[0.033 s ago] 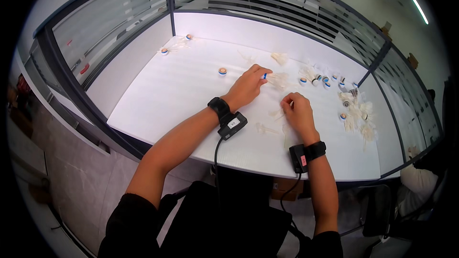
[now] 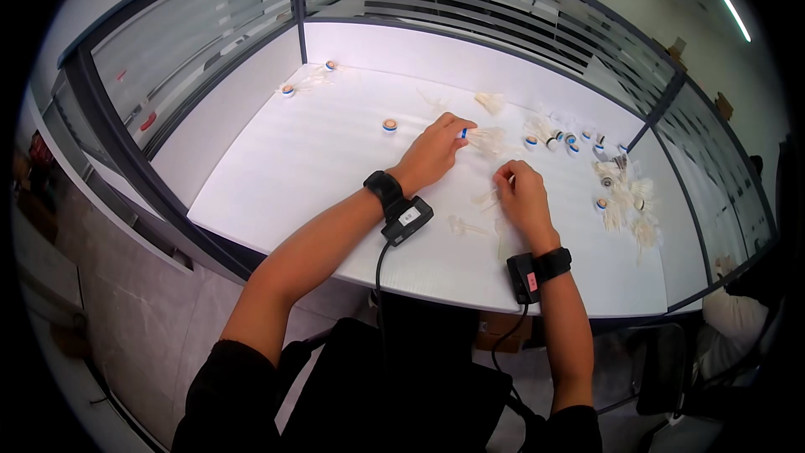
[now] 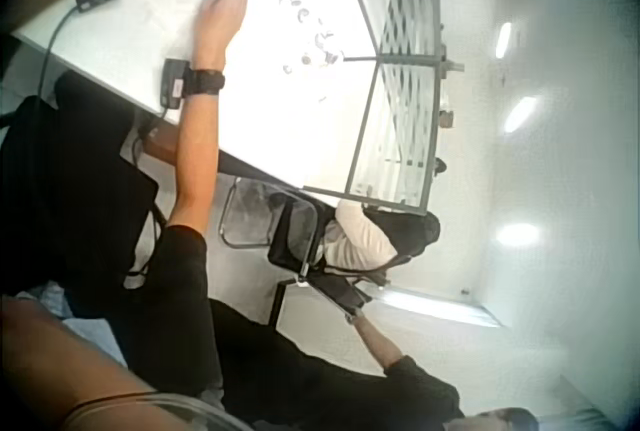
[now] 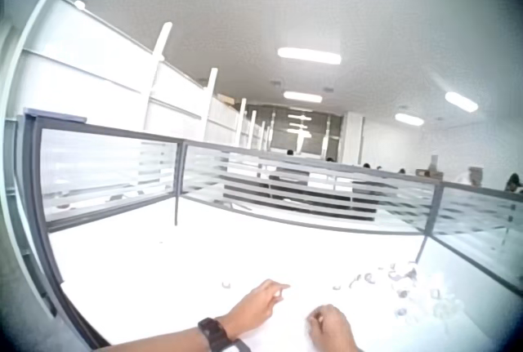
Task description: The worker is assembling shuttlecocks by carefully placing feathers into a base and applying glue.
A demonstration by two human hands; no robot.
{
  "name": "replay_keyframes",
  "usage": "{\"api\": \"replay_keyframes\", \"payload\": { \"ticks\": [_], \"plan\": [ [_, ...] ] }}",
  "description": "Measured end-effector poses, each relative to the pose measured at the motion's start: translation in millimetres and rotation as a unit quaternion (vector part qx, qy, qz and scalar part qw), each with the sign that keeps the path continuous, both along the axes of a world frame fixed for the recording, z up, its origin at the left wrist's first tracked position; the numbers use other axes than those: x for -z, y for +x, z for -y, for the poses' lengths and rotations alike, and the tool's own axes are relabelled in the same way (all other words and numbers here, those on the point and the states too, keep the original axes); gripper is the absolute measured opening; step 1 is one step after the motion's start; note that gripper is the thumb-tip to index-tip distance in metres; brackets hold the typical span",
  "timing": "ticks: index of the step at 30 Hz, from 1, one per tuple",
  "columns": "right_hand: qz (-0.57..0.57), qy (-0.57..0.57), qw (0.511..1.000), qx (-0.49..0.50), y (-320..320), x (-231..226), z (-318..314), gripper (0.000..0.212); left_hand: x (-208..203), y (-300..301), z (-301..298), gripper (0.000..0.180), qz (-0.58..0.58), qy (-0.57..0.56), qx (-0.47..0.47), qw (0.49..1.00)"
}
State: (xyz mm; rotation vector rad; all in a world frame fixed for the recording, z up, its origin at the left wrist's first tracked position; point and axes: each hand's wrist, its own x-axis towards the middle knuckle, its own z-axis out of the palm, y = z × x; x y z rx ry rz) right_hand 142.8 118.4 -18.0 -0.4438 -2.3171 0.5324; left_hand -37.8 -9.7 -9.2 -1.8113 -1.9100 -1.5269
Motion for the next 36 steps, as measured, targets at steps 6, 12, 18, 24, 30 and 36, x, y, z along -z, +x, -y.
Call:
{"api": "replay_keyframes", "payload": {
  "ticks": [6,12,18,24,30,36],
  "plan": [
    [-0.102,-0.101,0.99,-0.01,-1.9,-14.5,4.9,0.008,0.4,-1.1,2.5,0.032,0.016,-0.005,-0.001,1.0],
    [-0.147,-0.15,0.977,-0.024,-2.5,-12.2,-1.7,0.015,-1.8,0.8,1.5,0.032,0.011,-0.006,0.0,1.0],
    [-0.201,-0.266,0.938,-0.096,-4.3,-15.0,1.7,0.021,-0.8,0.2,1.7,0.032,0.017,-0.001,-0.003,1.0],
    [-0.161,-0.231,0.955,-0.089,-2.5,-18.7,4.8,0.018,1.6,-1.9,0.1,0.032,0.017,0.029,-0.013,0.999],
    [-0.023,-0.157,0.984,-0.087,0.7,-11.6,3.6,0.015,3.2,-2.8,-1.1,0.032,0.022,0.034,-0.011,0.999],
    [-0.028,0.021,0.998,-0.048,-1.2,-0.2,-4.1,0.011,5.2,-5.0,-3.4,0.032,0.012,0.036,-0.012,0.999]
  ]
}}
